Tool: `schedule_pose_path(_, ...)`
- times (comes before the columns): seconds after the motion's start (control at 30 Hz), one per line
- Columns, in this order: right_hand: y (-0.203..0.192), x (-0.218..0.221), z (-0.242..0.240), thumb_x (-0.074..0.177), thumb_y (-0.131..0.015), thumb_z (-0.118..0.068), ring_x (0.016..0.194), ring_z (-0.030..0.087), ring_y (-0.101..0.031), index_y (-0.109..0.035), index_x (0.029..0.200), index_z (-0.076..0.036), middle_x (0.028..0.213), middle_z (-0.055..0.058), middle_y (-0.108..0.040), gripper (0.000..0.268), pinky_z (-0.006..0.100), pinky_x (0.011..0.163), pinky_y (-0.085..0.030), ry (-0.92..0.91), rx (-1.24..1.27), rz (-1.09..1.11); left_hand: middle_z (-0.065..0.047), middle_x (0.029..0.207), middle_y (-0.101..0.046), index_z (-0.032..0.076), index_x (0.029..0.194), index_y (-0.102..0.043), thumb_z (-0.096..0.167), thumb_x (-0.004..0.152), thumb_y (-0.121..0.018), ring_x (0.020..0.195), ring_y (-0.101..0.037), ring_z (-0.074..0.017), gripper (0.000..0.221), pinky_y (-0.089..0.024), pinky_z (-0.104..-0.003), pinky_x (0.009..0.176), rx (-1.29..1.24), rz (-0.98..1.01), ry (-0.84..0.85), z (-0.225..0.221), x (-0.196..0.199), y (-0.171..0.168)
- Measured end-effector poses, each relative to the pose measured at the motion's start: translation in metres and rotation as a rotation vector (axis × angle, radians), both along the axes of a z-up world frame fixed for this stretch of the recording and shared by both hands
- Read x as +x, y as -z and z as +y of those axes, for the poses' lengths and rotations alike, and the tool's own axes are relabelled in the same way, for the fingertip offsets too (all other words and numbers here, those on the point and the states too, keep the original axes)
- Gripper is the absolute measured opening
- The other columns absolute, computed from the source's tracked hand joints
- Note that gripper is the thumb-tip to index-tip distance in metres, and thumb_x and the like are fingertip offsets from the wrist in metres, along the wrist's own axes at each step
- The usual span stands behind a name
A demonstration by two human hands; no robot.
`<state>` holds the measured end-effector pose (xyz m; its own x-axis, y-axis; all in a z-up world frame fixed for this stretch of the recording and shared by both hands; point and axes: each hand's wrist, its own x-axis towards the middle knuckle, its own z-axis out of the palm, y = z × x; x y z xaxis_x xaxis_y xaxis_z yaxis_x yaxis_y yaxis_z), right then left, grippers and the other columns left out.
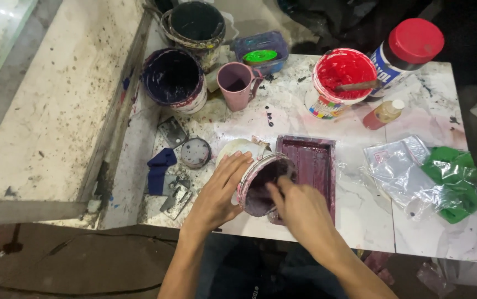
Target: Stirring ink in a container using a tool and adding liquid from a pitcher to mix it.
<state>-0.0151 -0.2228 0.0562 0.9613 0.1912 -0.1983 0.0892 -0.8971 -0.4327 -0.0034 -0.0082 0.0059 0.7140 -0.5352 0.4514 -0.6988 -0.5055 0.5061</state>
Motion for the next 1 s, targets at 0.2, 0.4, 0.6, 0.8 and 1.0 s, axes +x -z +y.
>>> schedule_pose_path(0.2, 0.004, -0.020, 0.002, 0.110, -0.045, -0.021, 0.043, 0.022, -0.068, -0.059, 0.119, -0.005, 0.060, 0.005, -0.065, 0.023, 0.033, 0.039, -0.059, -0.085, -0.045, 0.087, -0.020, 0.162, -0.039, -0.001, 0.157, -0.028, 0.015, 0.077, -0.096, 0.152, -0.040, -0.0376, 0.106, -0.028, -0.059, 0.130, -0.001, 0.004, -0.009, 0.000, 0.001, 0.002)
schedule_pose_path(0.4, -0.015, -0.003, 0.005, 0.107, -0.054, -0.034, 0.046, 0.023, -0.070, -0.069, 0.105, -0.008, 0.057, 0.006, -0.070, 0.030, 0.037, 0.051, -0.060, 0.029, 0.059, 0.166, -0.019, 0.163, -0.037, 0.000, 0.157, -0.026, 0.011, 0.075, -0.097, 0.153, -0.040, -0.0366, 0.109, -0.028, -0.058, 0.130, -0.012, 0.024, -0.009, -0.001, 0.000, -0.005)
schedule_pose_path(0.6, 0.017, -0.012, -0.006, 0.106, -0.049, -0.039, 0.064, 0.049, -0.069, -0.062, 0.110, -0.009, 0.069, 0.018, -0.069, 0.033, 0.058, 0.056, -0.053, 0.077, -0.172, 0.026, -0.019, 0.162, -0.039, -0.001, 0.156, -0.031, 0.011, 0.081, -0.093, 0.152, -0.040, -0.0384, 0.098, -0.030, -0.058, 0.130, -0.016, -0.012, -0.001, -0.002, 0.001, -0.006)
schedule_pose_path(0.8, -0.003, -0.003, 0.002, 0.103, -0.057, -0.040, 0.063, 0.044, -0.069, -0.068, 0.095, -0.010, 0.064, 0.018, -0.071, 0.033, 0.050, 0.061, -0.051, -0.028, 0.026, 0.124, -0.020, 0.161, -0.040, -0.002, 0.155, -0.030, 0.017, 0.084, -0.092, 0.151, -0.041, -0.0380, 0.096, -0.028, -0.058, 0.130, -0.021, 0.003, -0.010, -0.002, 0.002, -0.007)
schedule_pose_path(1.0, -0.006, -0.006, 0.006, 0.106, -0.046, -0.034, 0.052, 0.035, -0.073, -0.033, 0.157, -0.003, 0.058, 0.010, -0.068, 0.062, 0.051, 0.051, -0.062, 0.033, -0.199, -0.021, -0.021, 0.162, -0.039, -0.001, 0.157, -0.029, 0.012, 0.078, -0.095, 0.152, -0.039, -0.0386, 0.104, -0.027, -0.057, 0.131, 0.008, 0.005, -0.006, -0.001, 0.001, -0.007)
